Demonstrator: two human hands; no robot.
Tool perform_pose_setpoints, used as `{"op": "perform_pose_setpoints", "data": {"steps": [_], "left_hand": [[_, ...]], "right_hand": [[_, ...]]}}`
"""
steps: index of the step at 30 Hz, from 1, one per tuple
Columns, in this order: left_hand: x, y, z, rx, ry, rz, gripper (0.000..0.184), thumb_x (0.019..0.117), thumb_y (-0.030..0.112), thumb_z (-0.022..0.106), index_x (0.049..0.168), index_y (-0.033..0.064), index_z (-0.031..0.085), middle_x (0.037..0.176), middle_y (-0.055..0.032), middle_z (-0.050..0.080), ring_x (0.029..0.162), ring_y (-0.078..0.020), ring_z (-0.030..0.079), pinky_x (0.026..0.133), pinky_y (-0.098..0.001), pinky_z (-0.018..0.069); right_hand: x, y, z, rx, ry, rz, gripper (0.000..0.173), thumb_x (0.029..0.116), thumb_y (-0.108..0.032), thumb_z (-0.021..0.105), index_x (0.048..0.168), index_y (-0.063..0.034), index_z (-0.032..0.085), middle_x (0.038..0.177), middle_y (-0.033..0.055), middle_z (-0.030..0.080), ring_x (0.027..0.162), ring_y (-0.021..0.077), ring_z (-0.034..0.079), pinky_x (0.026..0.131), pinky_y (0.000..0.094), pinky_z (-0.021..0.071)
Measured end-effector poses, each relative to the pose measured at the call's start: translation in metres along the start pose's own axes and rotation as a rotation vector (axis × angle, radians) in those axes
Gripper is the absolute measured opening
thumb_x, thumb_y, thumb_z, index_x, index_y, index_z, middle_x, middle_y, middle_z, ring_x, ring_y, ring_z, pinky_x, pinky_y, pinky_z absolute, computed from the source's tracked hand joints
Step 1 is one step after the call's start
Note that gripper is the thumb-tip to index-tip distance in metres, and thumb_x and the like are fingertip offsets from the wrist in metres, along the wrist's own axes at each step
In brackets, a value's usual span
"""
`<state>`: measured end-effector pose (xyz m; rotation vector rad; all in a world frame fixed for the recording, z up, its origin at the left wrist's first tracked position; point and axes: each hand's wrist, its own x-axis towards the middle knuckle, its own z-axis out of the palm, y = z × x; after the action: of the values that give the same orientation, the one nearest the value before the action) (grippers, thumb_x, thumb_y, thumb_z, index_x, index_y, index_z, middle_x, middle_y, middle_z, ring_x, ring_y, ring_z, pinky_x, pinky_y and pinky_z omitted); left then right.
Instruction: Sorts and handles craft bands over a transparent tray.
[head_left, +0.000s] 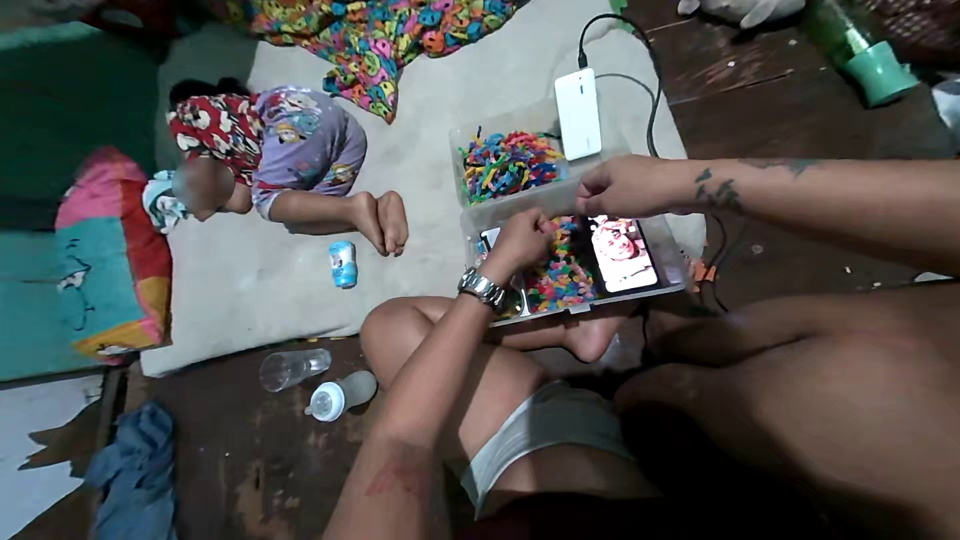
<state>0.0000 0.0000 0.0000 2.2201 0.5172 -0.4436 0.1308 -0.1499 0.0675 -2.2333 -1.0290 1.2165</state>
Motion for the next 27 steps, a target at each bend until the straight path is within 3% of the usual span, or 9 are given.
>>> {"op": "perform_pose_setpoints", "data": {"steps": [4,7,12,14,18,23,25,27], "left_hand": [[-0.052,-0.001,-0.006,-0.406,-0.001,-0.051,0.013,0.1026,0.015,0.06,0.11,0.0051,0.059,0.087,-0.0072,0.058,0.066,-0.0107,0.052,0.059,-0.0275,0.0458],[-0.059,-0.013,-0.003,-0.631,-0.036,0.037,0.004,0.1021,0.011,0.057,0.106,0.0124,0.057,0.074,0.0021,0.053,0.054,-0.0007,0.045,0.049,-0.0149,0.0384],[-0.054,-0.021,0.001,-0.803,-0.121,0.136,0.009,0.1021,0.009,0.054,0.107,0.0162,0.058,0.075,0.0044,0.055,0.056,-0.0003,0.048,0.052,-0.0153,0.0413],[-0.055,-0.015,0.002,-0.853,-0.127,0.108,0.009,0.1029,0.01,0.052,0.104,0.017,0.057,0.077,0.0043,0.056,0.057,-0.0003,0.049,0.052,-0.0152,0.0421],[-0.054,-0.007,0.003,-0.911,-0.091,0.05,0.009,0.1048,0.012,0.049,0.104,0.0162,0.057,0.085,0.0033,0.058,0.065,-0.0018,0.055,0.057,-0.0167,0.0483],[-0.056,-0.005,0.005,-0.942,-0.064,0.028,0.01,0.1048,0.015,0.049,0.104,0.0163,0.059,0.085,0.0041,0.059,0.068,-0.0018,0.057,0.062,-0.0176,0.05],[-0.058,-0.003,0.006,-0.95,-0.029,0.049,0.013,0.1062,0.017,0.047,0.108,0.0167,0.059,0.086,0.0038,0.061,0.069,-0.0021,0.058,0.063,-0.0181,0.0513],[-0.061,-0.008,0.009,-0.877,0.014,0.147,0.02,0.1064,0.018,0.046,0.122,0.0195,0.058,0.1,0.0025,0.062,0.078,-0.0041,0.06,0.068,-0.0207,0.052]], "right_hand": [[-0.006,-0.011,0.007,-0.058,-0.066,-0.004,0.025,0.1086,-0.021,0.052,0.106,-0.0014,0.067,0.092,0.0151,0.063,0.083,0.0264,0.06,0.077,0.0485,0.0481],[-0.004,-0.011,0.01,-0.066,-0.067,-0.059,0.026,0.1095,-0.022,0.049,0.11,-0.0018,0.066,0.094,0.0139,0.063,0.084,0.0257,0.06,0.079,0.0476,0.049],[-0.003,-0.009,0.018,0.034,-0.153,-0.083,0.023,0.1079,-0.022,0.054,0.106,-0.0035,0.067,0.093,0.0102,0.065,0.08,0.0195,0.062,0.076,0.0415,0.0521],[-0.005,-0.014,0.019,0.081,-0.19,-0.042,0.023,0.1081,-0.022,0.053,0.105,-0.0031,0.066,0.092,0.0093,0.065,0.078,0.0172,0.061,0.074,0.0371,0.0513],[-0.006,-0.015,0.02,0.161,-0.176,-0.001,0.022,0.1076,-0.021,0.054,0.108,-0.0025,0.066,0.094,0.0105,0.065,0.079,0.0178,0.061,0.074,0.0373,0.0509],[-0.008,-0.014,0.02,0.258,-0.177,0.024,0.024,0.1089,-0.022,0.051,0.106,-0.0028,0.065,0.095,0.0097,0.065,0.081,0.0163,0.062,0.075,0.035,0.0528],[-0.011,-0.02,0.017,0.307,-0.195,0.064,0.024,0.1096,-0.02,0.048,0.107,-0.0018,0.063,0.098,0.0101,0.064,0.082,0.0155,0.06,0.076,0.0336,0.0509],[-0.011,-0.021,0.016,0.36,-0.187,0.098,0.023,0.1095,-0.019,0.048,0.106,-0.0027,0.063,0.097,0.0081,0.063,0.08,0.0136,0.059,0.074,0.0309,0.0502]]}}
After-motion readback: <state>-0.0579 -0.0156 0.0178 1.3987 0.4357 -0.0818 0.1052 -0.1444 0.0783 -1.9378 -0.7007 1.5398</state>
